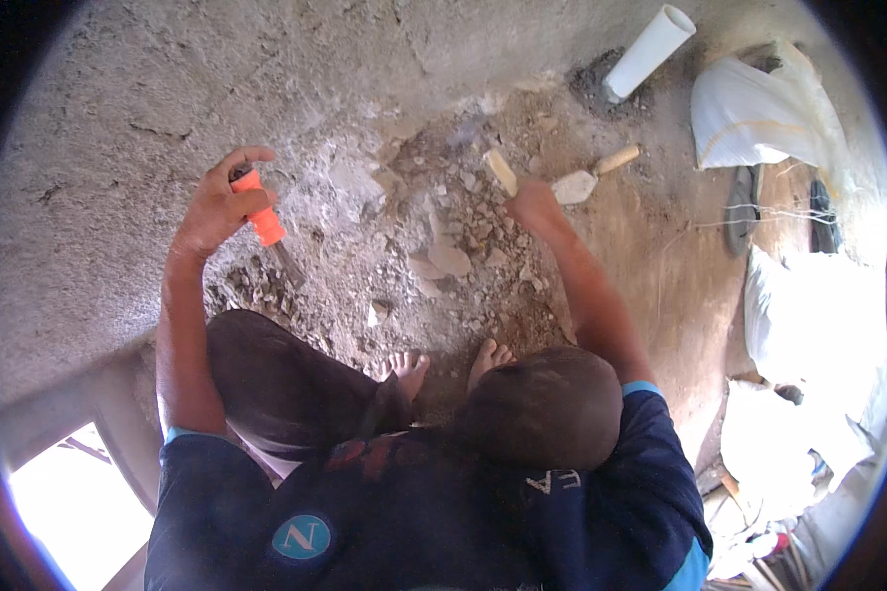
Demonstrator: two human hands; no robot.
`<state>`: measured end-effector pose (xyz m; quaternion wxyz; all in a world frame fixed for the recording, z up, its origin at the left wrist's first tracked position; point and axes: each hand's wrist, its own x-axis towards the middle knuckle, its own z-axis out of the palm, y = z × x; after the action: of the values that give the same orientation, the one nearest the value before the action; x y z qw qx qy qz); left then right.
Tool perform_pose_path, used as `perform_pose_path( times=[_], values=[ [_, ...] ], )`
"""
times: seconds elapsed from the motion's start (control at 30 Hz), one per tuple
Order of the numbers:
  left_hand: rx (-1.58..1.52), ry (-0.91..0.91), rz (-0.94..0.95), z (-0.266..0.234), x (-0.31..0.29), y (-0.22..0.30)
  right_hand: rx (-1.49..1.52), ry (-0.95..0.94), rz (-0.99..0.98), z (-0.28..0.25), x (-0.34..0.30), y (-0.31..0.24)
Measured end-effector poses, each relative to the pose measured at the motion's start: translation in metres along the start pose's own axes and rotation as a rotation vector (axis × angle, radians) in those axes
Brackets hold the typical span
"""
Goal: The person uses a hammer and a chisel to chip away concrete from a floor.
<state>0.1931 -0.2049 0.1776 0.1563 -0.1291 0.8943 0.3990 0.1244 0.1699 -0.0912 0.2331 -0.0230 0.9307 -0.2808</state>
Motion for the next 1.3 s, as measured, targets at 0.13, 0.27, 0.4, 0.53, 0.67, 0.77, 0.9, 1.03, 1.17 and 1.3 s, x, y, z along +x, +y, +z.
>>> perform_pose_path(
  times=[0.13,0.27,0.4,0.53,0.67,0.77,0.9,1.03,1.17,1.3],
  values=[
    [0.011,-0.008,0.017,0.003,-0.001,0.005,0.260,0.256,0.170,-0.023,0.019,0.005],
    [-0.057,-0.001,0.000,0.000,-0.003,0.006,0.523,0.582,0.251,-0.033,0.034,-0.001],
    [-0.011,-0.004,0.055,0.004,0.007,0.004,-0.166,0.184,0.019,0.011,0.038,0.041],
    [0.036,-0.027,0.068,0.007,0.010,0.011,-0.101,0.039,0.007,0.028,-0.013,-0.001],
    [0.004,-0.022,0.053,0.009,0.012,0.005,-0.074,-0.023,-0.030,0.030,-0.033,0.005],
    [-0.146,-0.029,-0.036,0.004,0.017,-0.003,0.172,-0.139,0.069,0.043,-0.040,0.023],
    [-0.466,0.015,-0.027,0.017,0.032,-0.022,0.408,-0.172,0.198,0.060,-0.045,0.051],
    [-0.606,-0.064,0.019,0.038,0.053,-0.010,0.609,-0.025,0.341,-0.011,-0.098,0.011],
    [-0.430,-0.143,0.167,0.090,0.102,0.024,0.727,0.171,0.387,-0.034,-0.111,0.050],
    [-0.021,0.013,0.419,0.149,0.154,0.049,0.882,0.360,0.390,-0.058,-0.132,0.059]
  ],
)
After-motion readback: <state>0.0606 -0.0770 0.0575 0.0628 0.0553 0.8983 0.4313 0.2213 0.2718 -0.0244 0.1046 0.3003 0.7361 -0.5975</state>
